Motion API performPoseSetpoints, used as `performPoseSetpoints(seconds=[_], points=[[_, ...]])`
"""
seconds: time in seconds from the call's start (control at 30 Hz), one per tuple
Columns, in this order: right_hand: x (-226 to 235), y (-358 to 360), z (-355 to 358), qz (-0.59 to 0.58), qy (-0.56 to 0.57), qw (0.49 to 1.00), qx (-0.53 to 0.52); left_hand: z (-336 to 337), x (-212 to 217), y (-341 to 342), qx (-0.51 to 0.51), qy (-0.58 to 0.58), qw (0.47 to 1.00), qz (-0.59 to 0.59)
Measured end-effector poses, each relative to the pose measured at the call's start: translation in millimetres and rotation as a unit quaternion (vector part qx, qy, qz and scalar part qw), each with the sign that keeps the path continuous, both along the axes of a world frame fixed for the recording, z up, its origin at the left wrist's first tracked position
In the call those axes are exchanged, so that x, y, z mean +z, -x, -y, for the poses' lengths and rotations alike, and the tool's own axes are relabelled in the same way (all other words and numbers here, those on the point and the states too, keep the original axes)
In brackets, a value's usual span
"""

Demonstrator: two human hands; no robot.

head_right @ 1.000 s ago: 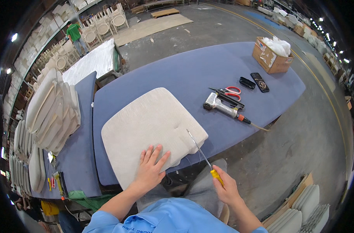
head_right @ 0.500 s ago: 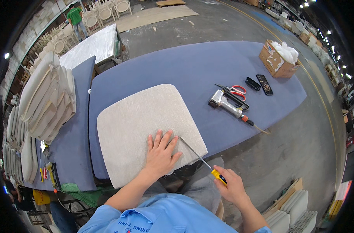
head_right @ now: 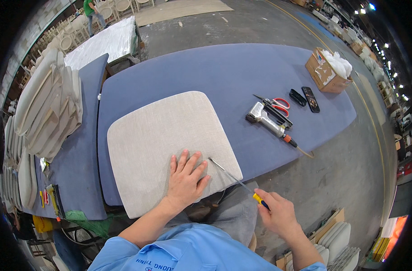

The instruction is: The person uses a screwdriver to puncture a white cushion cover, then trims excess fabric with scissors. The cushion is flipped and adjusted on a blue worktable in a factory setting.

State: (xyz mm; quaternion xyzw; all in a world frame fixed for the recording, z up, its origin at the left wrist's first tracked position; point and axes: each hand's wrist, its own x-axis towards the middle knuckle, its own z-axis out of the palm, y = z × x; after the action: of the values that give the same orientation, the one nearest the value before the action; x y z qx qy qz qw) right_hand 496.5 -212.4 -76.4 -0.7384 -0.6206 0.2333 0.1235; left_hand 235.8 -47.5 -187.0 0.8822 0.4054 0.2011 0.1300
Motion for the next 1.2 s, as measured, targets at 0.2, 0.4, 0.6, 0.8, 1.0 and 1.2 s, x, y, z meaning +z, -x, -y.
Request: performPoseSetpoints(seconds=[0.2,0.4,0.6,0.8,1.0,1.2], points=[[8,-3,-6,0.041,-0.044,0.997,0.043,-1,0,0,-0.002,0.007,1.0,0.011],[22,-6,-14,0.125,-0.072,0.984,0.103,-1,0,0,-0.001,0.002,1.0,0.008],[29,-5,-22,0.147,-0.084,0.978,0.119,-1,-1,1,-0.002,0.007,1.0,0.007],[-9,-8,-3,0.167,-0.154,0.968,0.107,0,3,-3,0.0,0.0,1.0,0.011],[51,2,-34,0.191,-0.072,0.966,0.161,-1,2,-1,0.006,-0.012,1.0,0.015],[55,-7,-46,0.169,-0.078,0.969,0.163,0,3,-4,0.004,0.002,1.0,0.006]])
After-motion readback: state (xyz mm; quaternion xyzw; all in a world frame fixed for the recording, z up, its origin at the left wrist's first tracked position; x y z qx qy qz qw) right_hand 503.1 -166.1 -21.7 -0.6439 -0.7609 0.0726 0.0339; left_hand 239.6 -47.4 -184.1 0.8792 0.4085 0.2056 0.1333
